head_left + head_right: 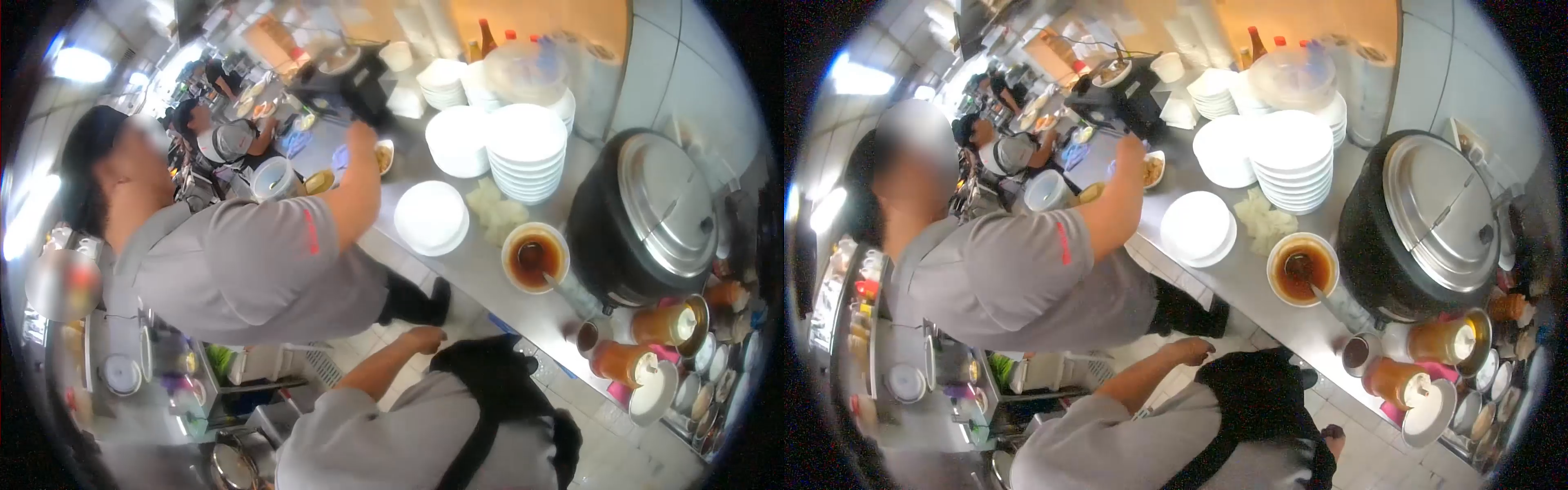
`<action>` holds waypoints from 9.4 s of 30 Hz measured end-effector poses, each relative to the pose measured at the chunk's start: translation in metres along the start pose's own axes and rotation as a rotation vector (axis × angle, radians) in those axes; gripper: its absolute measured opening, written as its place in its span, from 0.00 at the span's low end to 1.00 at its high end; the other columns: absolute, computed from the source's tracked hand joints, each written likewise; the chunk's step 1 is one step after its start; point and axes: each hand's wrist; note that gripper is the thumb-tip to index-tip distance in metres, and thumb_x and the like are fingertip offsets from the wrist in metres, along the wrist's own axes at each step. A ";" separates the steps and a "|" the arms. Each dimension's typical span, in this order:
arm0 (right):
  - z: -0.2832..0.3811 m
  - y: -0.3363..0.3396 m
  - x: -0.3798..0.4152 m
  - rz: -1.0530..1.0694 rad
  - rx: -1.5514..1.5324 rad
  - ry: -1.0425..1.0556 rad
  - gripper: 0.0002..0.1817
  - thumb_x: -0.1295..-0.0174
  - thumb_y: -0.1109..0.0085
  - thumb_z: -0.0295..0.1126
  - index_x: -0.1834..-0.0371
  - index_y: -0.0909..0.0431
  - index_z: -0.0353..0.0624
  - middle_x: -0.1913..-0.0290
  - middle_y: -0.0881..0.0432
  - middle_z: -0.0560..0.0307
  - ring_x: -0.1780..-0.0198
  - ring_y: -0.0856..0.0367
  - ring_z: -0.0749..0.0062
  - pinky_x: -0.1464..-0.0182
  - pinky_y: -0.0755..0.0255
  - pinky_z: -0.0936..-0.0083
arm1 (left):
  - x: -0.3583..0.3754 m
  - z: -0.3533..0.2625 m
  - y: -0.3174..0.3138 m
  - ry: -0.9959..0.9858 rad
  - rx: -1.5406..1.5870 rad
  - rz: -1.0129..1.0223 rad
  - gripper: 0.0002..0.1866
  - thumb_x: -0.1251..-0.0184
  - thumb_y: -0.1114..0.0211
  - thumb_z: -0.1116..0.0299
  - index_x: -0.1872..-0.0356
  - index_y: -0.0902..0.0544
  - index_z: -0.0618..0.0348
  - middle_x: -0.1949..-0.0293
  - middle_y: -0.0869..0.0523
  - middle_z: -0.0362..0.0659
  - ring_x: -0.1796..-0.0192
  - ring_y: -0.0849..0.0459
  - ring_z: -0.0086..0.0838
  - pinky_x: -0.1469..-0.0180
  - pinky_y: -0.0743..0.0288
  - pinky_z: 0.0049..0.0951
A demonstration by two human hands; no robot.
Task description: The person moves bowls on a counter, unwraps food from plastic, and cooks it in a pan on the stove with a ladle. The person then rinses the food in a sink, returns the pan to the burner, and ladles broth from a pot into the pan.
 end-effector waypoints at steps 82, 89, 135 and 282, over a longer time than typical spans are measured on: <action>-0.114 -0.123 0.470 -1.360 -0.825 -0.913 0.16 0.39 0.42 0.39 0.63 0.19 0.34 0.71 0.16 0.47 0.67 0.16 0.61 0.61 0.23 0.66 | -0.045 -0.787 -0.490 -1.082 -0.899 0.631 0.23 0.42 0.46 0.73 0.44 0.19 0.61 0.54 0.13 0.54 0.51 0.14 0.38 0.47 0.23 0.31; -0.151 -0.157 0.509 -1.504 -1.003 -0.845 0.15 0.39 0.43 0.39 0.64 0.19 0.34 0.72 0.16 0.48 0.68 0.17 0.61 0.62 0.24 0.65 | -0.001 -0.736 -0.533 -1.301 -1.212 0.632 0.21 0.40 0.46 0.69 0.46 0.18 0.62 0.48 0.16 0.57 0.43 0.18 0.46 0.38 0.27 0.37; -0.111 -0.105 0.547 -1.936 -1.585 -1.144 0.15 0.36 0.43 0.38 0.59 0.19 0.34 0.60 0.15 0.40 0.55 0.16 0.51 0.52 0.24 0.63 | 0.458 -0.611 -0.866 -0.957 -1.517 1.618 0.26 0.25 0.48 0.46 0.46 0.23 0.62 0.66 0.17 0.41 0.66 0.19 0.23 0.66 0.23 0.24; -0.148 -0.136 0.577 -1.691 -1.220 -1.049 0.18 0.38 0.47 0.40 0.62 0.19 0.34 0.60 0.17 0.38 0.56 0.18 0.46 0.53 0.26 0.57 | 0.095 -0.702 -0.738 -1.128 -1.330 0.977 0.23 0.33 0.42 0.74 0.38 0.28 0.71 0.55 0.15 0.51 0.58 0.16 0.31 0.55 0.23 0.27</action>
Point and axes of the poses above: each hand's wrist, its own x-axis away from the middle knuckle, its own y-axis out of the back of the hand, z = x × y
